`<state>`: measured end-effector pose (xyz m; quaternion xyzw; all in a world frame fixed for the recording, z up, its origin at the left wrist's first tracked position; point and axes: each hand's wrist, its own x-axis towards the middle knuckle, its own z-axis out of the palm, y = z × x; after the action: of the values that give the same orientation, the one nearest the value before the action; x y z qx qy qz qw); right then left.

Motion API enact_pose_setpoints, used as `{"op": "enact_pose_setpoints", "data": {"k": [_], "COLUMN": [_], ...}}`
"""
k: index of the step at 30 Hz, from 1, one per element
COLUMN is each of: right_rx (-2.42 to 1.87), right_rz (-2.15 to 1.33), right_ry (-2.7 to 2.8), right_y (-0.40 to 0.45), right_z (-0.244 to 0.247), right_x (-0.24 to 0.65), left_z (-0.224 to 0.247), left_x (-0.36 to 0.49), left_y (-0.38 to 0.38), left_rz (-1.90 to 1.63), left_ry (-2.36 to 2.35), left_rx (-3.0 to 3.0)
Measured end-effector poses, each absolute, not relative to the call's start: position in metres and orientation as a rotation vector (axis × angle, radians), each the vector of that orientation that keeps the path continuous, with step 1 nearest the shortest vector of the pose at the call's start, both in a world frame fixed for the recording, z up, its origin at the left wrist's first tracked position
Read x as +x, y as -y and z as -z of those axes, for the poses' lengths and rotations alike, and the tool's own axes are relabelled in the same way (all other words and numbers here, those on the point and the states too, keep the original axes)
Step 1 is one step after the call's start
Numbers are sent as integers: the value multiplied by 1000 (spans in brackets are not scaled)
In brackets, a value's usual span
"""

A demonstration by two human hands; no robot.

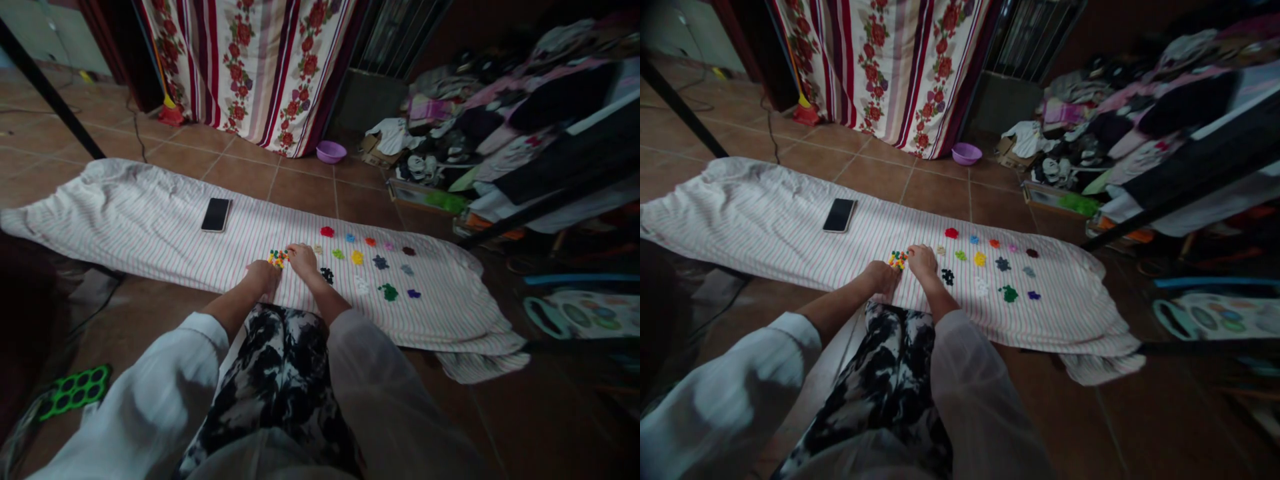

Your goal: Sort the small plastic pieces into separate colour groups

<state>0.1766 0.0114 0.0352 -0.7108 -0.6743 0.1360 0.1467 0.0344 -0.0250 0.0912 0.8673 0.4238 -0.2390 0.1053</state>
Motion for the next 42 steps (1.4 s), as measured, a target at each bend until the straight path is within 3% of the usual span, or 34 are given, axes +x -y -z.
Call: {"op": "enact_pose_setpoints", "data": {"k": [13, 28, 42], "right_rx": [-2207, -1758, -1848], "right_rz": [-501, -669, -466], "right_ry": [1989, 1470, 1379], "right_y": [-31, -19, 41], "right_z": [-47, -32, -45], "right_x": [167, 192, 298], "left_z": [-94, -92, -91], "left_x": [39, 35, 26], "left_y": [23, 33, 40], "left_rz": [773, 771, 790], "left_ry": [-1259, -1306, -1229], "left_rx": [2507, 2570, 2681]}}
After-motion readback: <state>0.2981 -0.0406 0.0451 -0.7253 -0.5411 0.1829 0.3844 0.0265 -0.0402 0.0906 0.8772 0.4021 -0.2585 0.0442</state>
